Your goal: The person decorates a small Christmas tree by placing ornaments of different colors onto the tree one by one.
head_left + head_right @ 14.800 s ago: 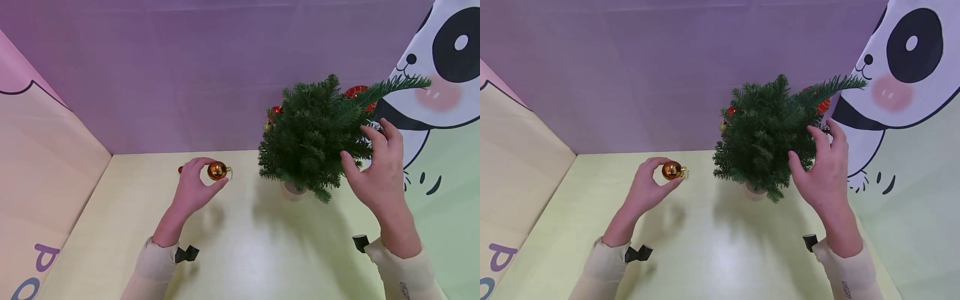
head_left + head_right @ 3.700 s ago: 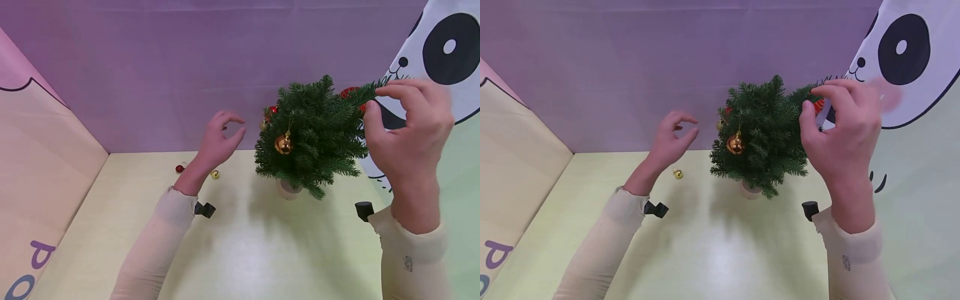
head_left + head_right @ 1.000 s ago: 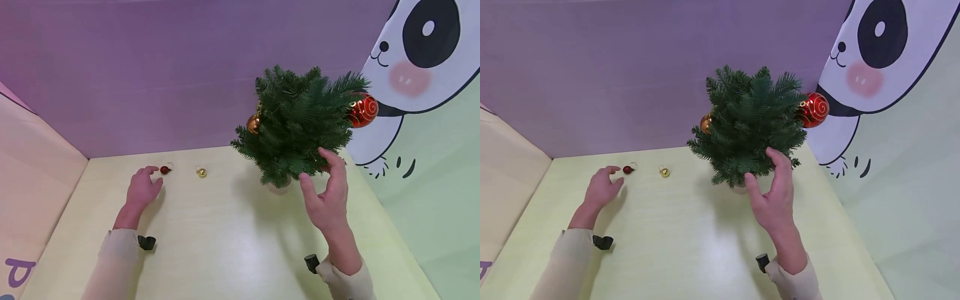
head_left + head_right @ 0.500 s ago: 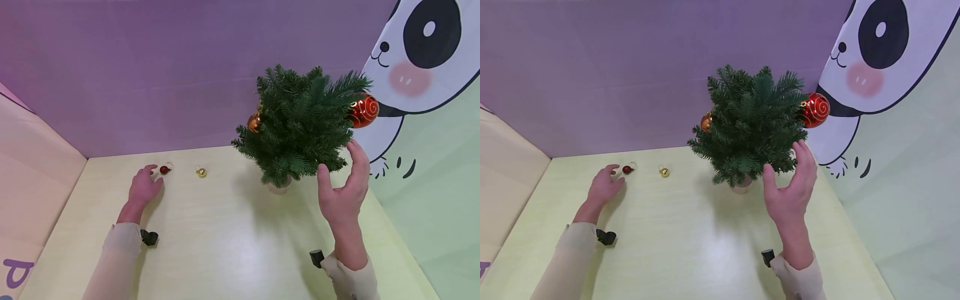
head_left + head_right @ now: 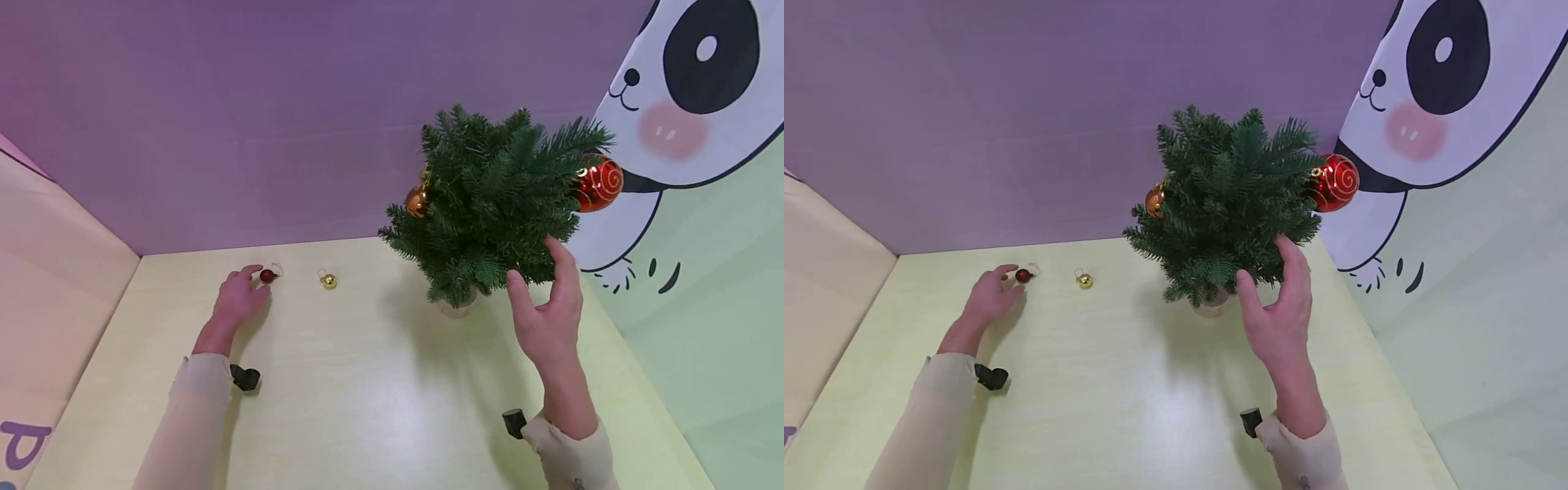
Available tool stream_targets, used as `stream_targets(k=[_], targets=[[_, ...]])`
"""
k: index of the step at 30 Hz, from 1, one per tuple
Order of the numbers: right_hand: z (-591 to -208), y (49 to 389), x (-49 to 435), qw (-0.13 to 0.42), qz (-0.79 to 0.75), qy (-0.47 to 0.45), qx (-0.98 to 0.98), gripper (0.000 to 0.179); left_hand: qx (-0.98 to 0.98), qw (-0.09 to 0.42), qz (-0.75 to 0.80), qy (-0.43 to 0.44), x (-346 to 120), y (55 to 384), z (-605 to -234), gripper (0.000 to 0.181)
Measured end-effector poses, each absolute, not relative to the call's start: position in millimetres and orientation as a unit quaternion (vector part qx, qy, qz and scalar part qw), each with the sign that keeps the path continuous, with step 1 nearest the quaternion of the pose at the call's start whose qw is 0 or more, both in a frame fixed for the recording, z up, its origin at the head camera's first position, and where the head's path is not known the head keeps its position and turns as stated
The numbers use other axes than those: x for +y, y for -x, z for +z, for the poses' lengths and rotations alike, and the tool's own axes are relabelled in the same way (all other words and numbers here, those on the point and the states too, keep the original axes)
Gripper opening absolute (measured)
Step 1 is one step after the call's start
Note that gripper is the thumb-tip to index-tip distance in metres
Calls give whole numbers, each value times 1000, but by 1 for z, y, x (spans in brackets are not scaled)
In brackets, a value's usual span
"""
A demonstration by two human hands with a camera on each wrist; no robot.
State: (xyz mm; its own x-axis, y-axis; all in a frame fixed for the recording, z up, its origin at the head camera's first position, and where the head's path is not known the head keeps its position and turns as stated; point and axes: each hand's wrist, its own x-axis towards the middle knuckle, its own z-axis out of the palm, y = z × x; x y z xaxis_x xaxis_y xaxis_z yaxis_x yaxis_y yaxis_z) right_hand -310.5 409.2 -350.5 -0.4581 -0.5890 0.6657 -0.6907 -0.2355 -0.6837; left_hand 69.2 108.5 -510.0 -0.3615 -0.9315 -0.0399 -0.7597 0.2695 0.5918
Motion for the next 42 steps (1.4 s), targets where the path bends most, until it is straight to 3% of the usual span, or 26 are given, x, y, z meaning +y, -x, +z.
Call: stream_targets(k=[19, 42], targets=[[-355, 299, 412, 54, 579, -553, -597, 57, -781, 156, -262, -546, 108, -65, -514, 42], [-355, 302, 413, 72, 564, -564, -599, 60, -769, 127, -214, -588, 120, -50, -516, 48]])
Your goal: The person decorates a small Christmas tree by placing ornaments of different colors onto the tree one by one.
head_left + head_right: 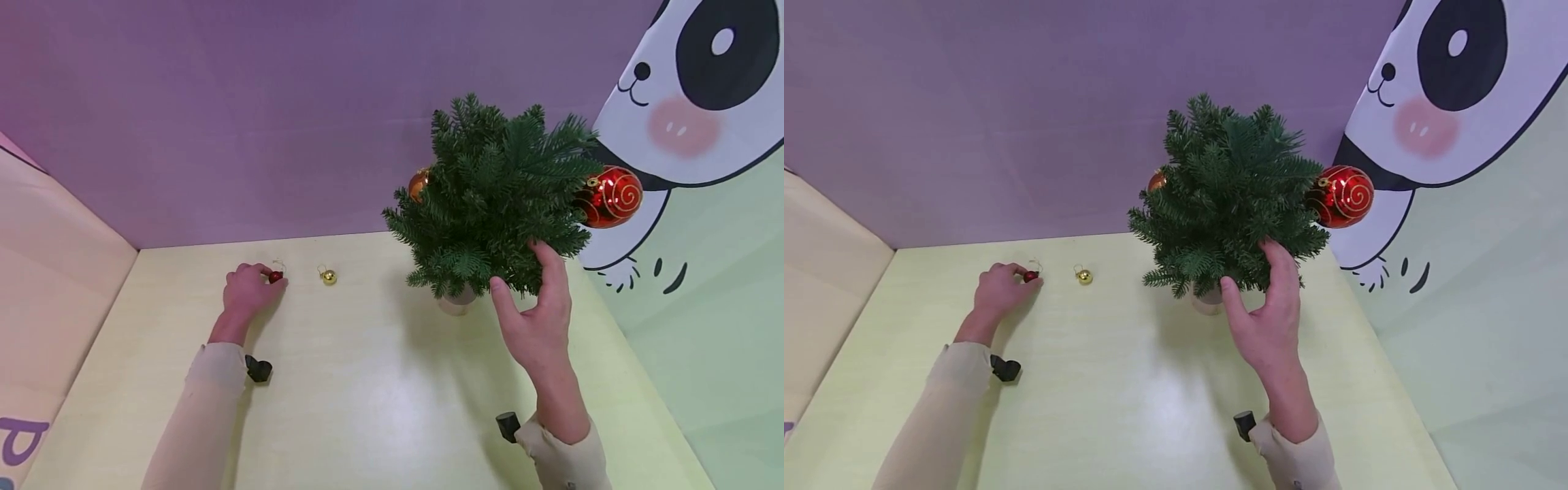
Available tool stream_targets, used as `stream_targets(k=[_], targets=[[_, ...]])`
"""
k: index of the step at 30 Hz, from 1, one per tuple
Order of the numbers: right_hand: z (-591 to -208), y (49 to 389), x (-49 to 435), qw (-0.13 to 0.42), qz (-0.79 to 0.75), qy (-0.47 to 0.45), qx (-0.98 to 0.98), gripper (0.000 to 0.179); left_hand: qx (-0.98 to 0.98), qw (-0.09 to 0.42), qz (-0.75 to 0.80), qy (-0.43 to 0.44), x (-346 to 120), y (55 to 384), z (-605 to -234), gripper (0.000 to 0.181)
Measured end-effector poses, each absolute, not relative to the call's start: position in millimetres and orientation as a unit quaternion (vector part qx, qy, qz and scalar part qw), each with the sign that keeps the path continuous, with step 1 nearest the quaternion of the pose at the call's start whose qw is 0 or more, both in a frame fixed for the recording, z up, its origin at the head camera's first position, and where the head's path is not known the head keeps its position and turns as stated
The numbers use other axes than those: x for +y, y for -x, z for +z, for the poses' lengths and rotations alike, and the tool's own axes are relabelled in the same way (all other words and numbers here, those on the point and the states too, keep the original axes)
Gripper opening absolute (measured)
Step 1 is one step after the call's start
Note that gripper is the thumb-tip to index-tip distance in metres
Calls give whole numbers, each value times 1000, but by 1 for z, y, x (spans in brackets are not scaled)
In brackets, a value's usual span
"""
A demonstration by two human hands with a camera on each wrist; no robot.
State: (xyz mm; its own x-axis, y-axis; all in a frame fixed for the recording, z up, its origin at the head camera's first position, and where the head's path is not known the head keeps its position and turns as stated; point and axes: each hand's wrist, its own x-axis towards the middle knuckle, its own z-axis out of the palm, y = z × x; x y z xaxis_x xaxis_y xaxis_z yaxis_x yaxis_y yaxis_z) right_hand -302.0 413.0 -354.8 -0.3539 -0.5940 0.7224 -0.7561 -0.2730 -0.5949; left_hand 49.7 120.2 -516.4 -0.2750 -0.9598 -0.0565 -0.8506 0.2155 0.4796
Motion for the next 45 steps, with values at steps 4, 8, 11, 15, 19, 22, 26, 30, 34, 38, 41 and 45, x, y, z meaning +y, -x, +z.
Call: stream_targets(k=[4, 8, 11, 15, 19, 22, 26, 30, 34, 38, 41, 45], targets=[[-355, 304, 413, 69, 569, -569, -590, 61, -761, 136, -210, -598, 128, -49, -516, 48], [-354, 306, 413, 67, 571, -576, -582, 63, -758, 156, -218, -595, 140, -48, -516, 46], [-355, 307, 413, 62, 568, -580, -580, 63, -757, 166, -224, -591, 151, -48, -515, 44], [-357, 307, 413, 51, 573, -581, -576, 61, -761, 181, -227, -580, 167, -48, -514, 42], [-361, 308, 412, 50, 577, -585, -567, 59, -757, 196, -239, -575, 183, -47, -513, 40], [-362, 307, 412, 47, 579, -588, -563, 58, -751, 208, -248, -576, 195, -46, -512, 39], [-361, 306, 413, 39, 576, -591, -563, 56, -749, 228, -250, -570, 210, -45, -509, 38], [-361, 307, 413, 40, 582, -592, -556, 57, -748, 245, -257, -561, 224, -42, -504, 38], [-360, 308, 413, 39, 585, -595, -550, 57, -747, 267, -259, -551, 236, -38, -498, 33], [-360, 310, 414, 31, 581, -599, -550, 56, -741, 291, -267, -544, 249, -30, -490, 31], [-360, 312, 416, 26, 580, -599, -551, 55, -735, 301, -281, -538, 258, -21, -486, 31], [-361, 314, 418, 19, 583, -600, -548, 54, -732, 311, -287, -534, 269, -11, -484, 30]])
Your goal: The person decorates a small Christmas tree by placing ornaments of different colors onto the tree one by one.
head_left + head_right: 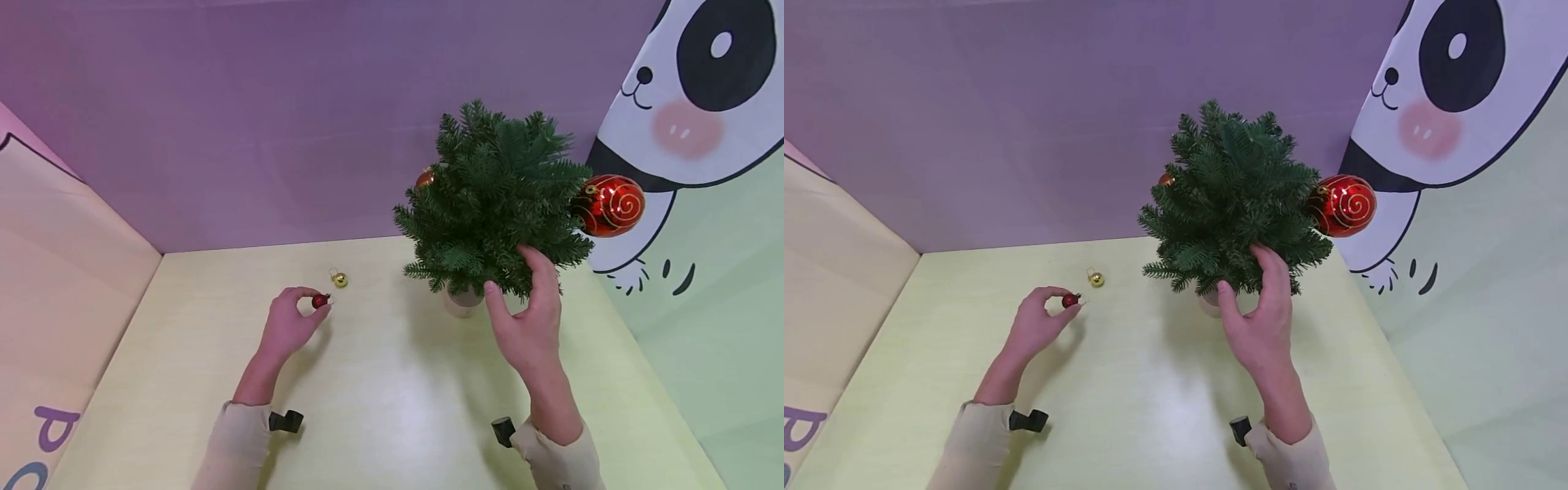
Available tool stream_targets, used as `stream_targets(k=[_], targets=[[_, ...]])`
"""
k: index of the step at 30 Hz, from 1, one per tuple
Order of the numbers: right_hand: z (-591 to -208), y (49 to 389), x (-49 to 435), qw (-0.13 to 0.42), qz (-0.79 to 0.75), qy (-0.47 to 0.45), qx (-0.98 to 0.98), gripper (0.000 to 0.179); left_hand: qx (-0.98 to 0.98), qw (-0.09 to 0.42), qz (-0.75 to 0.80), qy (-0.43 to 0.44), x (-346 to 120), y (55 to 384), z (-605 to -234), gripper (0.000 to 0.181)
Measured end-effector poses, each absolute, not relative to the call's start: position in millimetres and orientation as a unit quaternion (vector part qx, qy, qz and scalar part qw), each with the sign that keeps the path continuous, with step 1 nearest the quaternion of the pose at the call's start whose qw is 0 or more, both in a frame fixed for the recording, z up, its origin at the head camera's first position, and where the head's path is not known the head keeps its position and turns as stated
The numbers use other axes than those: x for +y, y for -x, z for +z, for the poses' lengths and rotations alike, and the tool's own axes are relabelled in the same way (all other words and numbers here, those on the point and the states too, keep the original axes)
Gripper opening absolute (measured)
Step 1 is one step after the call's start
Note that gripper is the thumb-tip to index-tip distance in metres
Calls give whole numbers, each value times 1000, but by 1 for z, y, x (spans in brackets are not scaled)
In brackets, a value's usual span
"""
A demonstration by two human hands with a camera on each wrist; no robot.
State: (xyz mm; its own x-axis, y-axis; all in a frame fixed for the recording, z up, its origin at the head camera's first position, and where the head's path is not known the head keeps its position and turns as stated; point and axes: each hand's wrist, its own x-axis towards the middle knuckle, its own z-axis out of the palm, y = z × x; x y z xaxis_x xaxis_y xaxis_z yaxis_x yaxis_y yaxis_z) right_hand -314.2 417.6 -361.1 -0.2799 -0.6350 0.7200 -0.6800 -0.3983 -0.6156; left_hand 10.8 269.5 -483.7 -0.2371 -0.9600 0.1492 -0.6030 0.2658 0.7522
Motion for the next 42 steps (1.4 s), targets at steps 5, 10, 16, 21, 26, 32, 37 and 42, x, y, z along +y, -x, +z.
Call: stream_targets(k=[5, 10, 16, 21, 26, 32, 37, 42], targets=[[-364, 315, 417, 21, 580, -599, -551, 55, -732, 321, -294, -524, 277, -2, -482, 28], [-368, 315, 419, 27, 582, -596, -552, 56, -732, 329, -306, -512, 285, 5, -478, 28], [-372, 314, 420, 35, 625, -567, -535, 52, -731, 348, -318, -493, 295, 14, -472, 27], [-371, 309, 422, 40, 682, -531, -501, 43, -727, 355, -334, -484, 303, 19, -469, 27], [-362, 298, 426, 70, 748, -479, -454, 29, -725, 356, -348, -476, 307, 24, -465, 27], [-372, 299, 422, 119, 798, -437, -397, 15, -727, 368, -352, -461, 309, 34, -456, 28], [-372, 292, 423, 151, 797, -459, -364, 14, -731, 374, -360, -443, 308, 46, -447, 25], [-366, 283, 424, 151, 778, -497, -353, 16, -729, 383, -371, -429, 309, 55, -439, 24]])
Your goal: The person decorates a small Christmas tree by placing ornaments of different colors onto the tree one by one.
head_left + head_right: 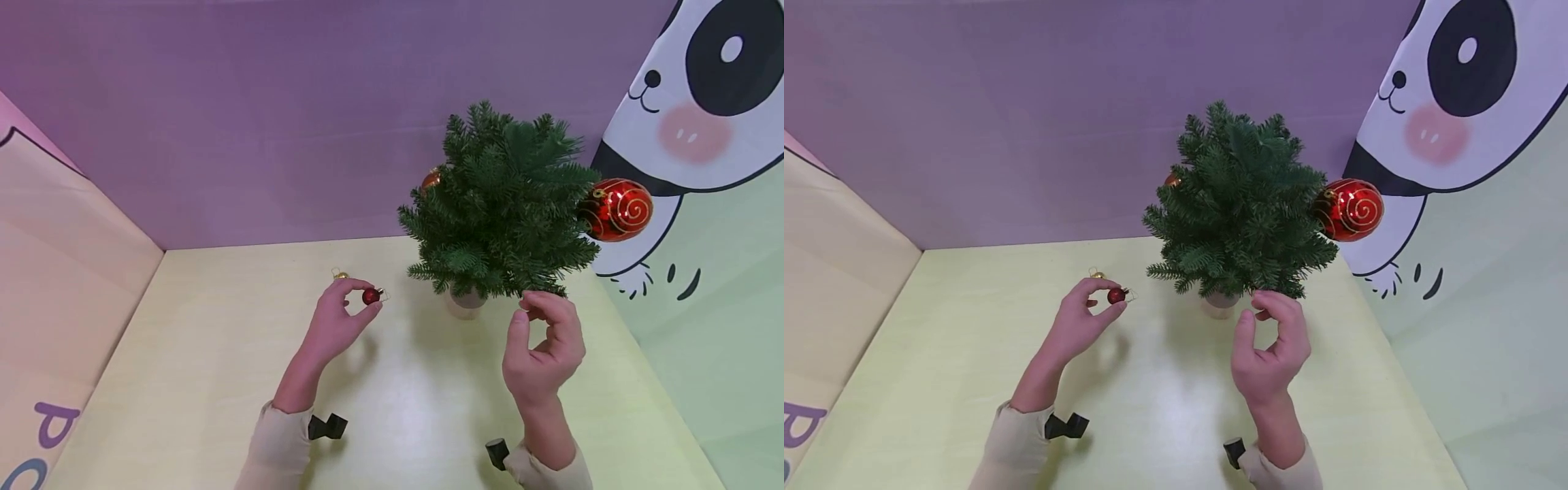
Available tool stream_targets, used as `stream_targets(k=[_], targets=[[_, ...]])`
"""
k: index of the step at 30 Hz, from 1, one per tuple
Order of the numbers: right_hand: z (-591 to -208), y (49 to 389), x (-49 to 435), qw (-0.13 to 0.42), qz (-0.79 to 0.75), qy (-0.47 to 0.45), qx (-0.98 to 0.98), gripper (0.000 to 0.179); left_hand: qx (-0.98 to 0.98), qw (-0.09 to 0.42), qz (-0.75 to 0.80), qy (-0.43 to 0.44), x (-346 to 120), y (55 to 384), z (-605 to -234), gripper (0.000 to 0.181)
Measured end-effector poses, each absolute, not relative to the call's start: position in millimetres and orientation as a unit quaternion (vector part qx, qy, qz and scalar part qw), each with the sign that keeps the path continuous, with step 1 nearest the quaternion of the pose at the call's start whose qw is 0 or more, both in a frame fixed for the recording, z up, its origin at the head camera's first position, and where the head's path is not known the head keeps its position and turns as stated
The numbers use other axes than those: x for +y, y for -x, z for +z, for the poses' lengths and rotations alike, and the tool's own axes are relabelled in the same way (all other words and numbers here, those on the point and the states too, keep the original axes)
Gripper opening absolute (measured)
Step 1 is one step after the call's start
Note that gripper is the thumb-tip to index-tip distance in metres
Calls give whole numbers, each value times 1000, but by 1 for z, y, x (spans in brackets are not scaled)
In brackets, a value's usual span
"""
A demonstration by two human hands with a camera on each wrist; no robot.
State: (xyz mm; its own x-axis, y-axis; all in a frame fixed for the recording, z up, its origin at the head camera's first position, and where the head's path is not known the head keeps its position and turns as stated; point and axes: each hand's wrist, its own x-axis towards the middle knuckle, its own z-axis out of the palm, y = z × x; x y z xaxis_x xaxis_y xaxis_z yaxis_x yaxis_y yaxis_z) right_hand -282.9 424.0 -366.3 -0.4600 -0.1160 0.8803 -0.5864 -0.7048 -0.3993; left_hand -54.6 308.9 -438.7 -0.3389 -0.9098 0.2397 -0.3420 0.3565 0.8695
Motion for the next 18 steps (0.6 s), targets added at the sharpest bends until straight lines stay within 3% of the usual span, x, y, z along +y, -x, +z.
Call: stream_targets(k=[18], targets=[[-393, 279, 413, 36, 652, -645, -396, 14, -749, 405, -362, -380, 322, 67, -422, 26]])
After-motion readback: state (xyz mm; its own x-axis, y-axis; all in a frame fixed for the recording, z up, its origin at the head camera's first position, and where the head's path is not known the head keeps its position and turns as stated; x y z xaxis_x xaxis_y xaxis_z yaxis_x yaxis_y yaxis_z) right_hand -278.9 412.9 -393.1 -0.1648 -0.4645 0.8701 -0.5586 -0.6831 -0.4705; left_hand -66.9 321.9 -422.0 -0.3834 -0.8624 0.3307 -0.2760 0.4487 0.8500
